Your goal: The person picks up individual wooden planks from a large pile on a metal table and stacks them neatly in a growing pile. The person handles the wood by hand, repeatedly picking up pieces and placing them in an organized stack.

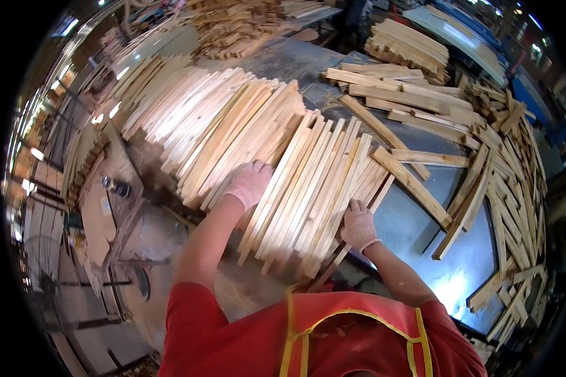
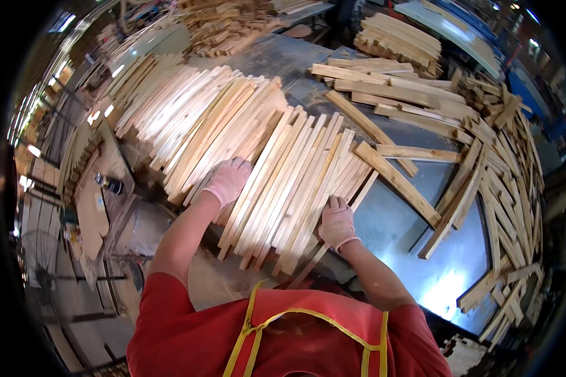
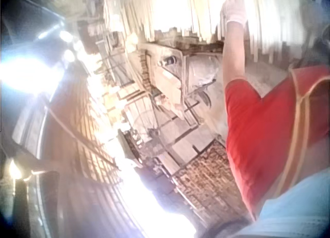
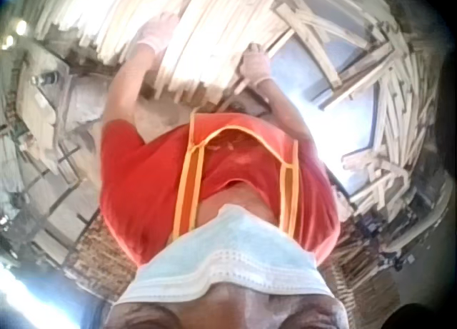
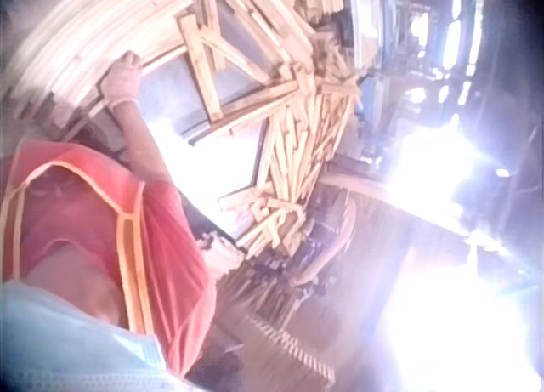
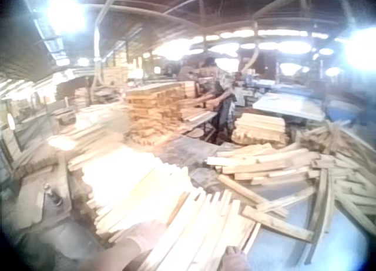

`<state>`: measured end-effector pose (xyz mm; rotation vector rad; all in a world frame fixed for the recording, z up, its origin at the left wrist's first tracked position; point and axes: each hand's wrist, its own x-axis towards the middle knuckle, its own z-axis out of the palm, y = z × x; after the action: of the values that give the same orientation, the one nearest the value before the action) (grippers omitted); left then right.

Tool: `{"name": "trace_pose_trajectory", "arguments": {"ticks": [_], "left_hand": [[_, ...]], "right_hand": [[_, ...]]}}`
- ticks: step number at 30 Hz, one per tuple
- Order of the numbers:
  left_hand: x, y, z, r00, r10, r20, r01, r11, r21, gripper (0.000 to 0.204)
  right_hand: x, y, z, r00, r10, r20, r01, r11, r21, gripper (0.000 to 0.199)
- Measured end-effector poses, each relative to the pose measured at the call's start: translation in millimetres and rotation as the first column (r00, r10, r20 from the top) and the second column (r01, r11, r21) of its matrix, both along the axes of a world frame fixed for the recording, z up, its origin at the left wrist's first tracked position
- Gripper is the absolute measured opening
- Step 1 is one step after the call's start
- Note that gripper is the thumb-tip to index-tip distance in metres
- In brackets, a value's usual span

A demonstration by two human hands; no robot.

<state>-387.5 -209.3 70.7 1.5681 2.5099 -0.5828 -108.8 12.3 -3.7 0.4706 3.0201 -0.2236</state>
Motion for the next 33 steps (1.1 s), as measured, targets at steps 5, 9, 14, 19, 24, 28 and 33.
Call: {"name": "trace_pose_trajectory", "arguments": {"ticks": [5,9,14,19,24,28,33], "left_hand": [[4.3,14.5,4.2,0.995,0.091,-0.038,-0.085,0.985,0.149,0.061],[25.5,54.3,25.2,0.916,0.364,0.17,-0.389,0.908,0.157,0.081],[50.3,79.6,-32.2,0.957,0.286,0.047,-0.274,0.839,0.47,0.091],[171.7,114.1,-15.6,0.977,0.129,0.17,-0.176,0.94,0.294,0.096],[125.7,97.6,-43.3,0.918,0.277,-0.284,-0.071,0.819,0.569,0.083],[24.1,73.2,-56.0,0.919,0.388,-0.068,-0.314,0.825,0.47,0.073],[5.4,106.7,-46.4,0.921,0.386,0.044,-0.386,0.897,0.215,0.063]], "right_hand": [[8.9,18.4,-0.8,0.857,-0.509,-0.082,0.183,0.448,-0.875,0.039],[-6.9,-6.5,41.0,0.845,-0.459,0.274,0.296,-0.023,-0.955,0.038],[10.7,-10.2,30.3,0.968,-0.233,0.097,0.097,-0.013,-0.995,0.055],[65.2,173.8,4.1,0.911,-0.309,-0.273,0.21,0.917,-0.338,0.095],[123.8,283.7,-18.9,0.903,-0.425,0.06,0.429,0.897,-0.106,0.103],[129.6,267.7,-7.7,0.888,-0.442,0.128,0.457,0.811,-0.365,0.104],[167.3,215.1,-4.9,0.744,-0.666,0.06,0.457,0.441,-0.772,0.094]]}}
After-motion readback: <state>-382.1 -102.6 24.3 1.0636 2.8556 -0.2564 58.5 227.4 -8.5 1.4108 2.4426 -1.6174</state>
